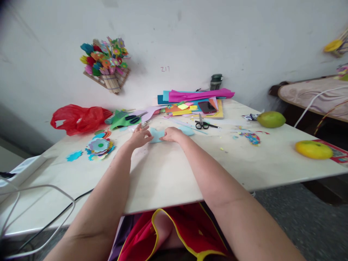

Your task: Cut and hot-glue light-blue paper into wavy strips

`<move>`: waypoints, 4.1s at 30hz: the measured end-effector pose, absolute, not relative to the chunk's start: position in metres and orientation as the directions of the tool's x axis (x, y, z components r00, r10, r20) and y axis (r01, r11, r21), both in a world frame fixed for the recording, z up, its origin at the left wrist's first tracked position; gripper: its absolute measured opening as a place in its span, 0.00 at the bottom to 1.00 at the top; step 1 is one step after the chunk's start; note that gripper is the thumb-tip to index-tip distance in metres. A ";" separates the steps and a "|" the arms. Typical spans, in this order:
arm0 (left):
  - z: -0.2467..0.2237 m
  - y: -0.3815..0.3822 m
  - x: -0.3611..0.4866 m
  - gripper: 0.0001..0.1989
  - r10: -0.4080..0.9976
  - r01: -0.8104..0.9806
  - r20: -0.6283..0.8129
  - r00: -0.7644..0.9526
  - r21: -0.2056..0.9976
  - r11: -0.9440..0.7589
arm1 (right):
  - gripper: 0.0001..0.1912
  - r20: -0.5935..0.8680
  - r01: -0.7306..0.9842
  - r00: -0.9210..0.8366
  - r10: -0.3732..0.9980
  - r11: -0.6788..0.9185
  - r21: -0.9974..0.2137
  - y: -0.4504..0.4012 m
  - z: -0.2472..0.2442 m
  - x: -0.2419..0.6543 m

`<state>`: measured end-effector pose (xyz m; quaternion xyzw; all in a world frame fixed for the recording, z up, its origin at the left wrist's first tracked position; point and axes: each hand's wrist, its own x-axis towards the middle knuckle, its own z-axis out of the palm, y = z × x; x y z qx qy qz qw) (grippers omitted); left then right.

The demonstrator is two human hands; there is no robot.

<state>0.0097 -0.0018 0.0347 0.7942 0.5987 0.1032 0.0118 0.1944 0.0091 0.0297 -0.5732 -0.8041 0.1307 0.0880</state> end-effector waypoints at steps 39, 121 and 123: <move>0.017 -0.003 0.012 0.20 0.944 0.958 0.166 0.285 -0.009 -0.288 | 0.30 -0.023 0.965 -0.208 0.978 0.201 -0.170 0.003 0.030 0.179; 0.009 -0.006 0.027 0.27 0.981 0.996 0.190 0.033 -0.090 -0.016 | 0.08 -0.133 0.836 -0.237 0.962 0.132 -0.533 0.000 0.044 0.197; 0.007 -0.005 0.026 0.27 0.980 0.995 0.196 0.031 -0.095 -0.012 | 0.07 -0.130 0.839 -0.253 0.959 0.151 -0.522 0.001 0.043 0.198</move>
